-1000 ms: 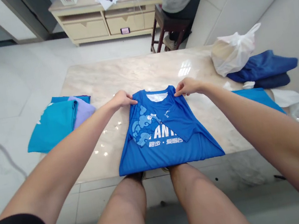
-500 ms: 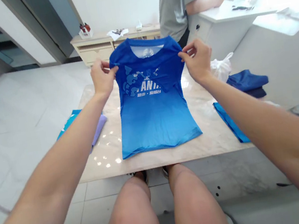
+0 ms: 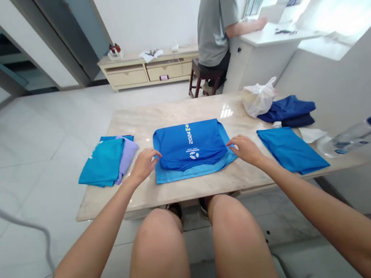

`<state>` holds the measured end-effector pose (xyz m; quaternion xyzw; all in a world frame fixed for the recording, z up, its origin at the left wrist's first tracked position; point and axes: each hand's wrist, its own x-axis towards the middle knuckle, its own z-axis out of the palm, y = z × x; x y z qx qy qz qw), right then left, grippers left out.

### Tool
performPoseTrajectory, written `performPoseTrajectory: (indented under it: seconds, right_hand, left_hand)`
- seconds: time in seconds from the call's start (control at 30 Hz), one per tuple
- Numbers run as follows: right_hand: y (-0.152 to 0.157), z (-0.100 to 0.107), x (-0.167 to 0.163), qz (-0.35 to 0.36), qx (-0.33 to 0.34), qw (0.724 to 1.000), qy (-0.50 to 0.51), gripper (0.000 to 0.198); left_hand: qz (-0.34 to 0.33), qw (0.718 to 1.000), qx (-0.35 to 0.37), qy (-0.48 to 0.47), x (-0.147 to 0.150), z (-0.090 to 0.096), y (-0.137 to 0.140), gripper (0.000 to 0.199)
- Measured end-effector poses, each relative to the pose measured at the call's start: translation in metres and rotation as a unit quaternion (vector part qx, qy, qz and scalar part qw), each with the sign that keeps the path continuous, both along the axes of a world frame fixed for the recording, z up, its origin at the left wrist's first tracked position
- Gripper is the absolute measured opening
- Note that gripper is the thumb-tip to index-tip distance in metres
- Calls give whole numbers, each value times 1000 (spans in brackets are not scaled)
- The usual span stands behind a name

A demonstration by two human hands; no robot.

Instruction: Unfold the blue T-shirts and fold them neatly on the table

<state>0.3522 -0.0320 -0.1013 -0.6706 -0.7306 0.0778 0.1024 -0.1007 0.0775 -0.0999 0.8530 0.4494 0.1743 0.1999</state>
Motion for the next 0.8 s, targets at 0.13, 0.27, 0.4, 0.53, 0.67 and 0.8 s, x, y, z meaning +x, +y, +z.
performPoseTrajectory:
  seconds: [0.13,0.27,0.4,0.53,0.67,0.8]
  right_hand:
    - [8,68,-14,-35,3,999,-6,28]
    - [10,124,-51,-35,-51,998,-10,26]
    - [7,129,-98,-17,-107,993,-35,33]
    - [1,85,-123,-15,-134,989,-56,39]
    - [8,32,-106,-36,-169,982,-80,47]
    - [18,3,-67,-68,-209,971,-98,54]
  left_hand:
    - [6,999,54,1,13,79,-10,21]
    - [21,996,55,59,47,142,-35,29]
    - [43,978,-32,199,85,147,-68,37]
    - [48,955,-101,275,110,105,-99,48]
    - [22,941,-146,306,124,63,-101,58]
    - [0,934,-175,312,123,48,-78,59]
